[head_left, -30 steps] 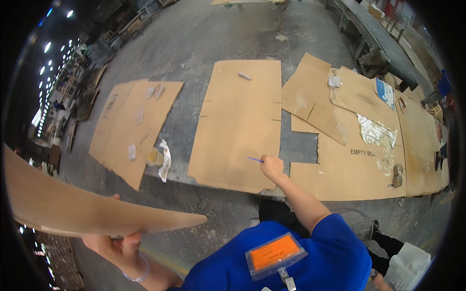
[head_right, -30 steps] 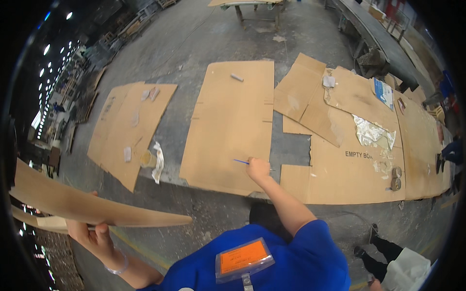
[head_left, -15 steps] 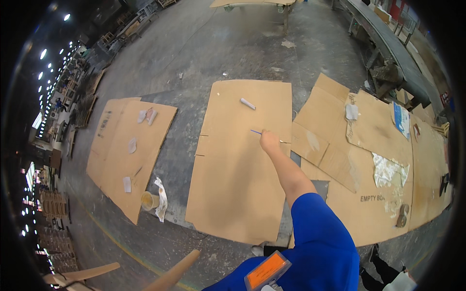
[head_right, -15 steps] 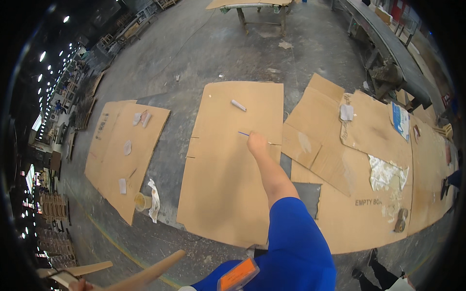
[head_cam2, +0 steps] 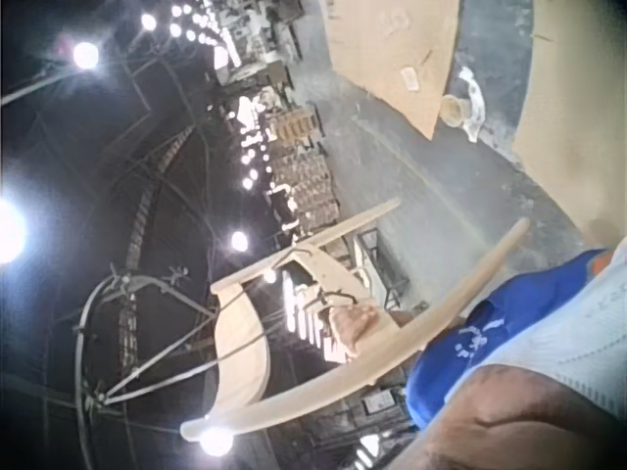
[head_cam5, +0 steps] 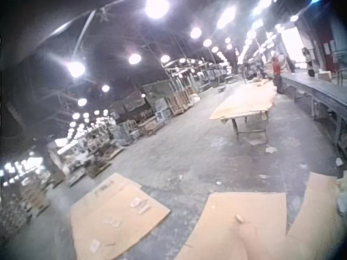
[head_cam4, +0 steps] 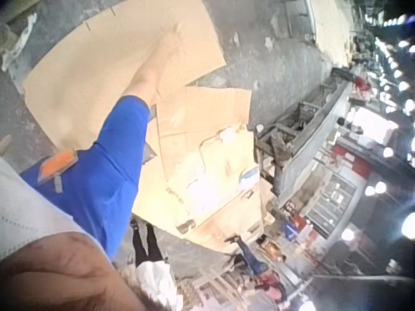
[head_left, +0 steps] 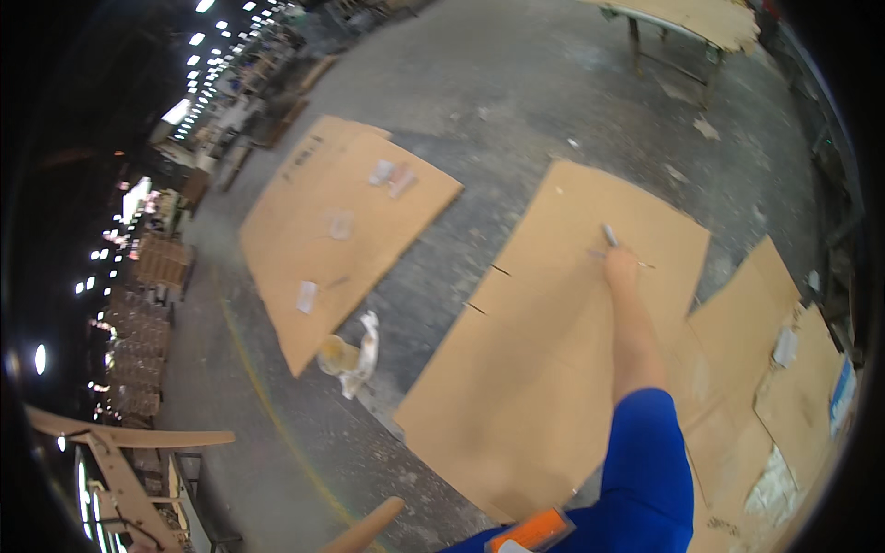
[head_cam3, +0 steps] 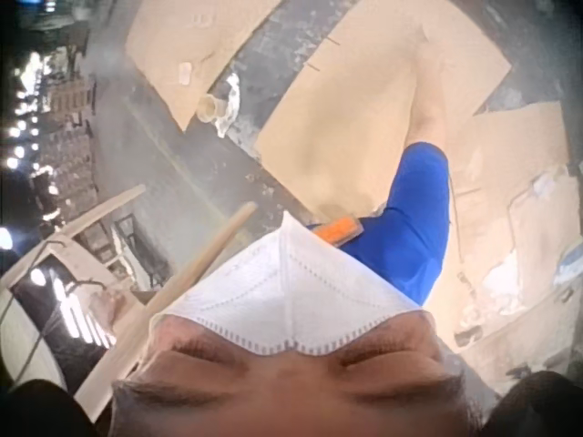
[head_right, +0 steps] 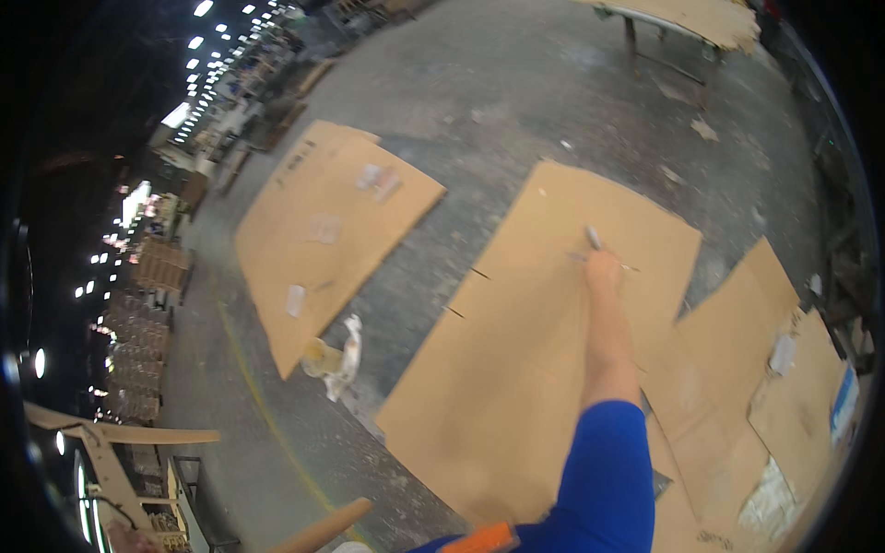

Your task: The person applies a finish to a wooden chair using a small brush and a putty knife, focusing on the joints and edges of the chair back and legs. The person repeatedly dips the brush into a small container and works on specific areas of the chair.

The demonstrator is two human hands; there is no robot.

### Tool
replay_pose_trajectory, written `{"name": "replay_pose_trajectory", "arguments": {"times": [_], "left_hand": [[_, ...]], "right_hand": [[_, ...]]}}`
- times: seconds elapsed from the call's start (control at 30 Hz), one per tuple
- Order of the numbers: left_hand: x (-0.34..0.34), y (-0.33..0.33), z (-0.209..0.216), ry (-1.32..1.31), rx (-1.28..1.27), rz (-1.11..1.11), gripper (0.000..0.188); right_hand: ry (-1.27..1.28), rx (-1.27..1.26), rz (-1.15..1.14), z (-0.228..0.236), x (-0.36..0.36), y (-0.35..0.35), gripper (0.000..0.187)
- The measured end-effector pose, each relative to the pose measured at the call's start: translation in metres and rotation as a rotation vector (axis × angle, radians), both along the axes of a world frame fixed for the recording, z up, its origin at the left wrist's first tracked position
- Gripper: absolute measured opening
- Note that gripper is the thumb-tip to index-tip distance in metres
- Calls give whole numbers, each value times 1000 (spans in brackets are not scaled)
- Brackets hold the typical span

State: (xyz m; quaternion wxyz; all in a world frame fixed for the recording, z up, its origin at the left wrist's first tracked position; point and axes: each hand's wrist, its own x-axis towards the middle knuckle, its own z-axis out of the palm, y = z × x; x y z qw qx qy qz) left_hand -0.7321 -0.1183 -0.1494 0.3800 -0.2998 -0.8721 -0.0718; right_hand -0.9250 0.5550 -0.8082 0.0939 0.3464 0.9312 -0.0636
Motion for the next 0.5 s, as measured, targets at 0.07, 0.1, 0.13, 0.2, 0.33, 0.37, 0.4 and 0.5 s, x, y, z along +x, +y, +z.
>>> {"name": "replay_pose_trajectory", "arguments": {"times": [0.07,0.1,0.13,0.2,0.33,0.37,0.4,0.5], "left_hand": [[2,-2,3,20,-15,-21,85],[4,-5,4,25,-25,-32,85],[7,-9,6,30,-25,-42,85],[12,-19,8,35,-15,-74,84],[22,-44,7,34,16,-140,83],[20,-51,4,55,41,-188,82],[11,-56,0,103,135,-314,74],[5,-67,-3,214,222,-397,84]], "right_hand": [[153,40,85,-5,6,-27,34],[109,0,77,-4,-2,-45,30],[104,-128,-46,-1,4,-56,48],[109,-134,28,9,31,-105,43],[360,-511,-161,71,105,-225,38],[496,-504,-122,99,124,-249,39],[459,-533,-90,134,140,-266,40],[495,-662,30,262,186,-301,44]]}}
